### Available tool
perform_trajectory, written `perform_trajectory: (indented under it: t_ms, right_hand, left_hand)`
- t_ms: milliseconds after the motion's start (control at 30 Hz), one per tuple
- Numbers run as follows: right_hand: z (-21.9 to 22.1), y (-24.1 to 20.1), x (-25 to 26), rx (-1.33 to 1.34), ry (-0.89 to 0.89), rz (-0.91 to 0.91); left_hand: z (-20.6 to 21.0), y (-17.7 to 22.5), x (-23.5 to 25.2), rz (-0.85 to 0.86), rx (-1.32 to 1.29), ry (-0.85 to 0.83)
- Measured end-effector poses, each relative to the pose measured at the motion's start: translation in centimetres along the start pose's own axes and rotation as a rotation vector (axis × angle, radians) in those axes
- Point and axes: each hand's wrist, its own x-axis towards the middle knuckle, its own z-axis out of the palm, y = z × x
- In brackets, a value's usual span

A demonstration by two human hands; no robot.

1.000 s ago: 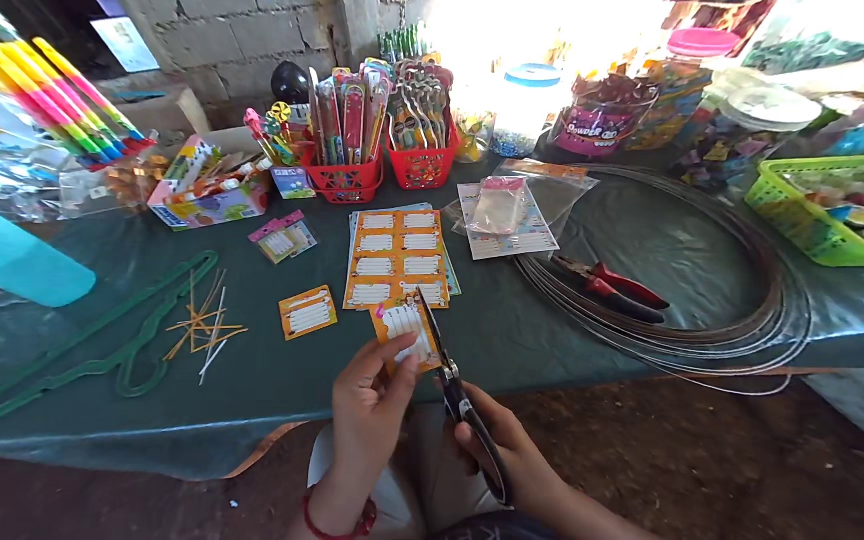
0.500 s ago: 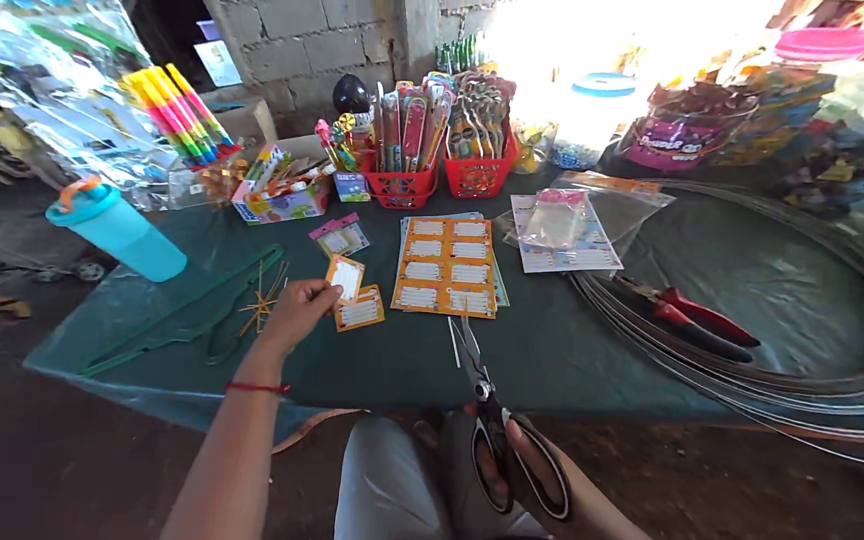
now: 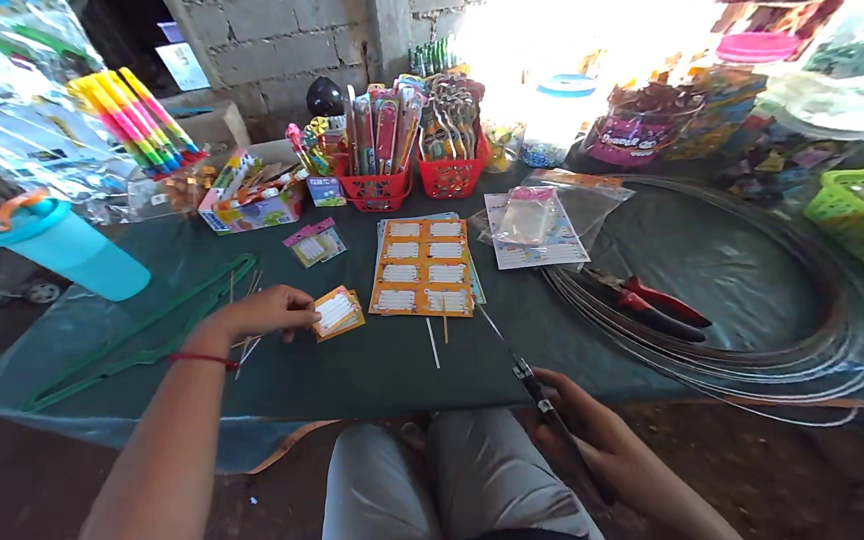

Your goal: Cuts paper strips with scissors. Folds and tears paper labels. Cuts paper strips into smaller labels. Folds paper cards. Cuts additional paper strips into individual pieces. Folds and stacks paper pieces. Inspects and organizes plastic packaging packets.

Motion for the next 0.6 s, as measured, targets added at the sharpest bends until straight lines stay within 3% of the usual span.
perform_trajectory:
  t_ms: [167, 200, 267, 367, 500, 600]
  right_hand:
    - [-3.4, -0.3, -0.7, -0.478, 0.2, 0.0]
    - [-3.8, -0.5, -0.6, -0.571, 0.25, 0.0]
    - [-4.5, -0.6, -0.2, -0.723, 0.325, 0.019]
    - [-4.8, -0.4, 0.7, -0.864, 0.352, 0.072]
    - [-4.5, 0.2, 1.6, -0.978, 0.376, 0.084]
    - [-4.5, 0.7, 2.1, -1.005, 0.386, 0.04]
  left_hand:
    - [-1.0, 2.0, -0.8, -0.181, 0.362, 0.134]
    - [0.1, 2.7, -0.6, -0.131, 0.422, 0.245]
    - [4.0, 4.0, 0.7, 0.131, 0.528, 0.402]
    - [11.9, 6.4, 2.8, 0.584, 0.625, 0.299]
    - [16.2, 6.8, 2.3, 0.607, 0.653, 0.097]
    - [18.4, 4.4, 0.9, 0.745, 0.656, 0.35]
